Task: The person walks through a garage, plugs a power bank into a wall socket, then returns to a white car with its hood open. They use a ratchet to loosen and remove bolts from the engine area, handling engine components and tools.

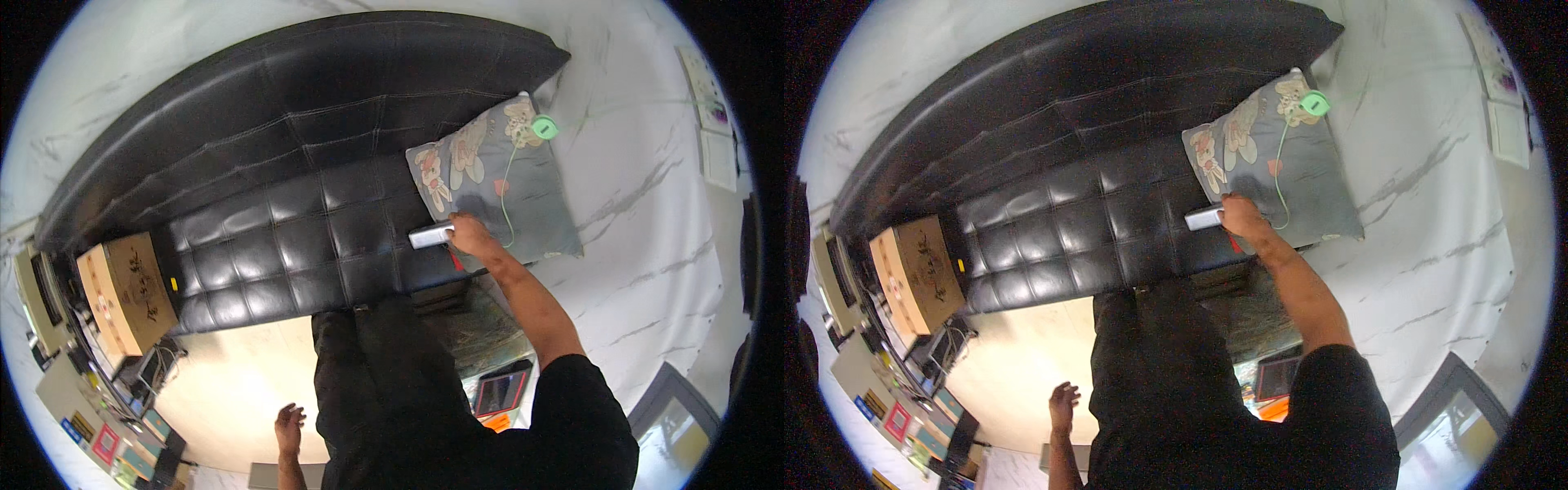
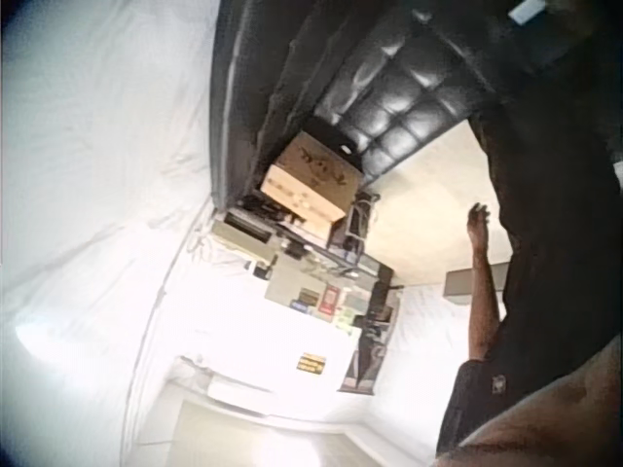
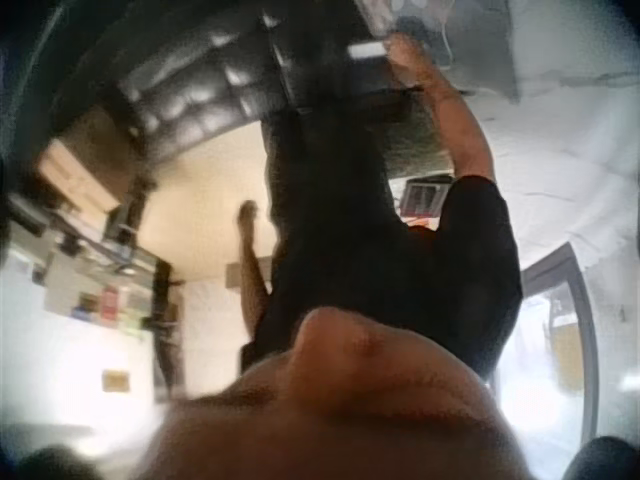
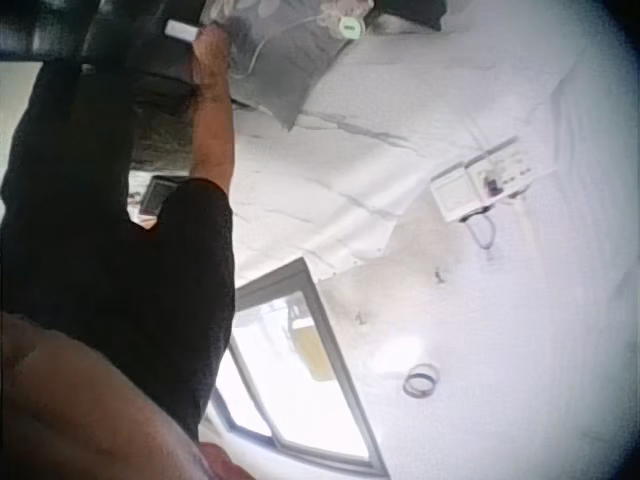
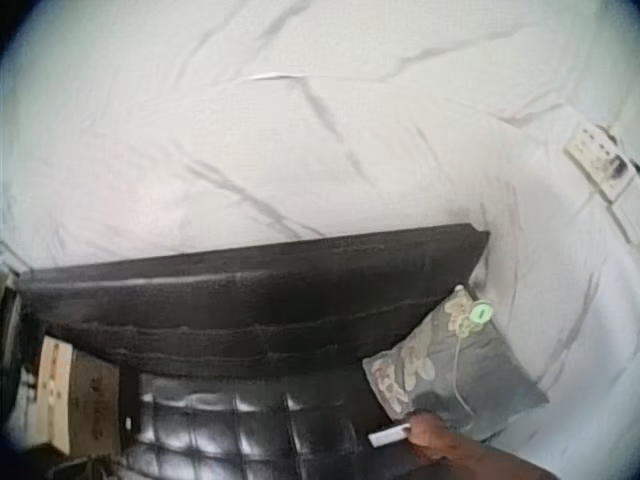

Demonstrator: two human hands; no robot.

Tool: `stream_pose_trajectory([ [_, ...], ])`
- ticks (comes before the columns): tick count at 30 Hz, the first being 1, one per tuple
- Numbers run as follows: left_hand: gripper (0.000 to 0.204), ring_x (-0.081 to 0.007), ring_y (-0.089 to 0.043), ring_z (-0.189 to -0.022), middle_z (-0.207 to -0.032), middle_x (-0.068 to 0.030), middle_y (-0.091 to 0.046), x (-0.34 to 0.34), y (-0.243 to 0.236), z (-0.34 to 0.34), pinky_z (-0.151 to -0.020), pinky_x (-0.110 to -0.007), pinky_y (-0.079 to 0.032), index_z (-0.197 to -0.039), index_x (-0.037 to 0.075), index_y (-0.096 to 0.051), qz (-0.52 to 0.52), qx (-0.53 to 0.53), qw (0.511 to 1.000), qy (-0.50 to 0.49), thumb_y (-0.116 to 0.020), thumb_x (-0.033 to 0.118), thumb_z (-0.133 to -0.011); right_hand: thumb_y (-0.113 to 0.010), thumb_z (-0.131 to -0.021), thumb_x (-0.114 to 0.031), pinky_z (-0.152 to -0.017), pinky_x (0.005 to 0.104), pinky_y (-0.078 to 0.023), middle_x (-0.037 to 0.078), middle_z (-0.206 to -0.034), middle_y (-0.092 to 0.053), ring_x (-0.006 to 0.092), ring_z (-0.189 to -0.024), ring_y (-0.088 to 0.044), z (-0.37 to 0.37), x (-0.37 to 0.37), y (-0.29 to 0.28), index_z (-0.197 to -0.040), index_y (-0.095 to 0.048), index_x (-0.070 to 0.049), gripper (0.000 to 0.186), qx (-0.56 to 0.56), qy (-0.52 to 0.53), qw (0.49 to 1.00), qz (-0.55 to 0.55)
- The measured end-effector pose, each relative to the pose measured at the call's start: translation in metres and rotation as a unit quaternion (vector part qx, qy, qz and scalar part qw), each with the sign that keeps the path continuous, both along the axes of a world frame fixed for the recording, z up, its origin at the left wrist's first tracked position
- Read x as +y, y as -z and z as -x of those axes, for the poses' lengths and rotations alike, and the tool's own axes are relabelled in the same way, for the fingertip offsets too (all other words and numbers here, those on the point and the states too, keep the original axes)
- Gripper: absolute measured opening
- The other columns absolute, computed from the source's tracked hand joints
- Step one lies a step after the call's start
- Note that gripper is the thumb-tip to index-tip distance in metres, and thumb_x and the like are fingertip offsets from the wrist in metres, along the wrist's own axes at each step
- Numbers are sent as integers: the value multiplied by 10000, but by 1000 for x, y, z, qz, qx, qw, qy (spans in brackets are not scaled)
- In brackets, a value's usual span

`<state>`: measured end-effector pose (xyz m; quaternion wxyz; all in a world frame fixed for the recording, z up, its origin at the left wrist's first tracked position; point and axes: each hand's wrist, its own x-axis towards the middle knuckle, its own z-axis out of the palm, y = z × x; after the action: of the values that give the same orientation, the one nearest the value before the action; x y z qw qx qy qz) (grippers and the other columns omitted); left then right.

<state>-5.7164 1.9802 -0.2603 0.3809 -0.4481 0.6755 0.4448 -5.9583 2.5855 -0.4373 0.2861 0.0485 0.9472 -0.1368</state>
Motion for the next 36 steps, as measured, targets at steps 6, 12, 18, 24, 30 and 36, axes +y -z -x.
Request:
stream_pose_trajectory([
  [6,391,-181,-673,-901,-1052,-110,-710,5,20,1,-760,-319,-521,-1274,-28,-580,-15,20,998,-57,-616,199,-957,-670,-862,-207,-777,470,-543,214,-904,-707,408,-832,-684,20,34,-107,-983,-715,-56,199,96,128,985,68],
  [12,399,-155,-656,-857,-1061,-101,-698,-2,50,0,-720,-282,-502,-1290,-19,-569,-52,61,988,-130,-623,185,-952,-632,-922,-201,-560,316,-511,91,-812,-712,169,-674,-676,32,113,-177,-1031,-700,31,265,88,305,944,93],
  [18,311,-142,-646,-792,-1003,-60,-689,-20,70,-19,-616,-244,-476,-1195,45,-608,-90,119,973,-177,-661,189,-925,-606,-964,-285,-527,282,-508,73,-787,-710,151,-612,-661,47,139,-229,-1072,-697,-9,310,173,398,886,160],
  [24,357,-241,-643,-956,-1125,-119,-644,-58,123,-40,-698,-318,-521,-1159,94,-611,-102,101,969,-199,-669,295,-870,-594,-954,-464,-562,300,-491,63,-837,-663,166,-672,-626,96,163,-308,-1004,-659,-31,441,355,571,679,295],
  [30,213,-225,-618,-709,-890,-108,-686,-62,87,-57,-593,-342,-523,-993,42,-698,-41,163,963,-213,-628,230,-921,-643,-918,-523,-571,292,-435,52,-869,-646,135,-697,-553,173,210,-348,-1025,-653,-15,519,548,549,531,342],
  [36,267,-302,-618,-868,-981,-131,-655,-40,85,-73,-667,-397,-525,-1045,28,-655,6,203,978,-47,-609,252,-907,-660,-896,-368,-545,266,-389,38,-810,-667,115,-606,-508,230,198,-385,-918,-693,-24,346,606,522,441,407],
])
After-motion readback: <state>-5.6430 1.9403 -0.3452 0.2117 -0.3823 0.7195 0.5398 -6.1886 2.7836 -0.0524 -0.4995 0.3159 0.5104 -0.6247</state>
